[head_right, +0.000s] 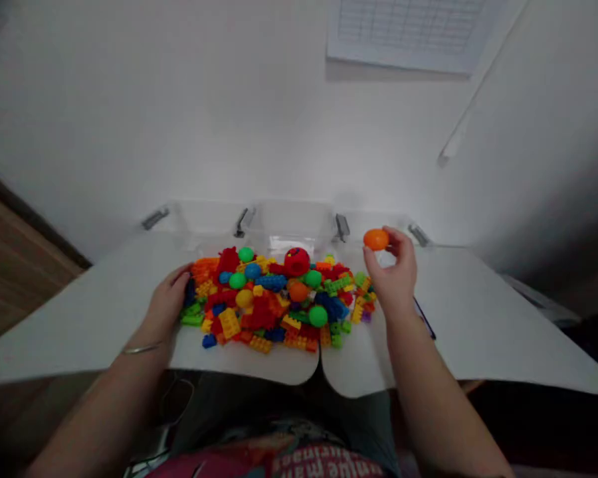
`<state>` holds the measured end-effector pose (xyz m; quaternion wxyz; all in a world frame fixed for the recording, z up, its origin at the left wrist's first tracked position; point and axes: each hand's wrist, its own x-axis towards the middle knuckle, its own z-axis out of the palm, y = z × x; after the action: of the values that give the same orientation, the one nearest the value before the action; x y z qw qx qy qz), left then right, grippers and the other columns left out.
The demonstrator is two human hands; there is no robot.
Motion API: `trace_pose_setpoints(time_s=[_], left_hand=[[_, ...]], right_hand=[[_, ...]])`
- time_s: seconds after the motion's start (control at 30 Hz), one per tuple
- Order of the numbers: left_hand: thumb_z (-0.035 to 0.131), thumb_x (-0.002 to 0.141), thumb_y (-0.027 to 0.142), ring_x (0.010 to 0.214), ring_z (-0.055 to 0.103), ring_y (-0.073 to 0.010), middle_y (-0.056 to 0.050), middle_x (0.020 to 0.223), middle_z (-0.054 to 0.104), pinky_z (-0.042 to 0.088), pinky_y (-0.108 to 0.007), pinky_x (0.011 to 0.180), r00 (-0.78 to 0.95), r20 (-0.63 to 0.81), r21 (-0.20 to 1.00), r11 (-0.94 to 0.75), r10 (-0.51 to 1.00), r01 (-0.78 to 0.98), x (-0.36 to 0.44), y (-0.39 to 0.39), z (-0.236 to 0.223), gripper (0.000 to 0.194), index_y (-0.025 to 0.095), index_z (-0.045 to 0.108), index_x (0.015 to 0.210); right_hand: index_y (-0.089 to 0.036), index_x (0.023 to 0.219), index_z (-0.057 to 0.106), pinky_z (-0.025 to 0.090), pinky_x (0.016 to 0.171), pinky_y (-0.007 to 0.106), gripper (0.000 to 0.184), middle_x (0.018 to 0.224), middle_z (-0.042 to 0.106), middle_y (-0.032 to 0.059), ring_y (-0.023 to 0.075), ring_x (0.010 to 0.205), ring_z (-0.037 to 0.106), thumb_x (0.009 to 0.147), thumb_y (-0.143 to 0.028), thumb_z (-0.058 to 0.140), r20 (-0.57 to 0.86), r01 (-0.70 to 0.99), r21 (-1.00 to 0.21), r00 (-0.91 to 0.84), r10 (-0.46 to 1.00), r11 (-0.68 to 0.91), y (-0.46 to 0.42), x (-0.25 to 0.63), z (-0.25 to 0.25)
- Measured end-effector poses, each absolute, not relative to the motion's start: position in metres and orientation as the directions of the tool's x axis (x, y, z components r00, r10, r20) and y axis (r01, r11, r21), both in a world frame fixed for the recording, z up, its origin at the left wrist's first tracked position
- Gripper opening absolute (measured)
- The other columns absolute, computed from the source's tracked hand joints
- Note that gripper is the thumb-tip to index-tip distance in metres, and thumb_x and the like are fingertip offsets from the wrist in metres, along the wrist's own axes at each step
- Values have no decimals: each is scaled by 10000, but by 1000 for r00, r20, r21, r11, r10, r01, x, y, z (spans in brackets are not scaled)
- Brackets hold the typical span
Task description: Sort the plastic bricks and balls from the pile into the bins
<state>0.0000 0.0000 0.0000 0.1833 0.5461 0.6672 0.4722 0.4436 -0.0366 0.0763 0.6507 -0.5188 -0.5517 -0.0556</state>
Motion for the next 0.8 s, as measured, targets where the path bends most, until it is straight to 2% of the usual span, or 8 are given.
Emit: trace_pose_setpoints(time_s=[0.17,0.33,0.4,0.47,0.53,0.6,0.7,0.8], left_hand=[[409,832,455,1171,612,-280,-114,1232,686,439,-437,1083,-273,359,771,-119,893,625,-3,4,-4,551,142,672,1201],[431,805,434,1104,631,-288,-107,1159,706,471,-449,1031,-263,373,711,-92,890,697,-2,5,-4,513,169,677,1168],[424,808,438,1103,622,-294,-113,1144,703,467,-460,1025,-283,398,692,-83,873,717,-2,4,-4,495,171,682,1135],[401,822,445,1109,611,-297,-123,1129,699,460,-469,1026,-299,434,675,-87,850,733,-2,4,-3,486,167,687,1098],[377,836,444,1106,608,-294,-130,1114,697,457,-471,1026,-302,452,672,-97,839,734,-2,4,-3,484,161,687,1078],[376,840,442,1095,611,-293,-132,1100,695,461,-473,1021,-305,453,679,-103,838,727,-2,3,-3,474,160,685,1064],[386,842,435,1078,618,-287,-125,1094,694,469,-471,1014,-308,456,688,-111,835,717,-2,2,-2,452,167,680,1056],[389,843,423,1071,622,-278,-121,1100,696,471,-457,1015,-289,449,684,-117,846,720,-2,1,-1,443,168,678,1063]], right_hand=[[-199,1128,561,524,847,406,474,1090,667,89,227,959,648,732,-438,663,711,708,-654,455,536,267,8,468,92],[-178,1041,632,471,914,472,417,1004,710,111,295,971,652,743,-469,654,353,790,-578,467,811,-204,38,476,90],[-160,1021,650,431,961,512,410,1020,707,134,327,1017,635,751,-467,641,299,819,-508,457,837,-266,40,476,91],[-140,1059,645,396,998,531,424,1062,692,155,331,1068,606,796,-465,577,444,851,-502,410,796,-158,24,470,91],[-152,1128,621,420,981,503,437,1116,671,149,297,1083,591,887,-461,427,671,859,-497,291,683,122,-11,457,83],[-191,1177,598,465,923,459,447,1146,654,125,265,1047,607,931,-476,358,770,816,-400,54,635,416,-61,435,65],[-244,1214,586,454,941,462,421,1237,628,100,289,1127,567,866,-478,548,717,789,-144,-333,612,598,-130,400,23],[-242,1140,619,462,935,428,270,1184,648,79,259,1082,567,873,-254,582,601,841,-82,-386,700,534,-157,382,-10]])
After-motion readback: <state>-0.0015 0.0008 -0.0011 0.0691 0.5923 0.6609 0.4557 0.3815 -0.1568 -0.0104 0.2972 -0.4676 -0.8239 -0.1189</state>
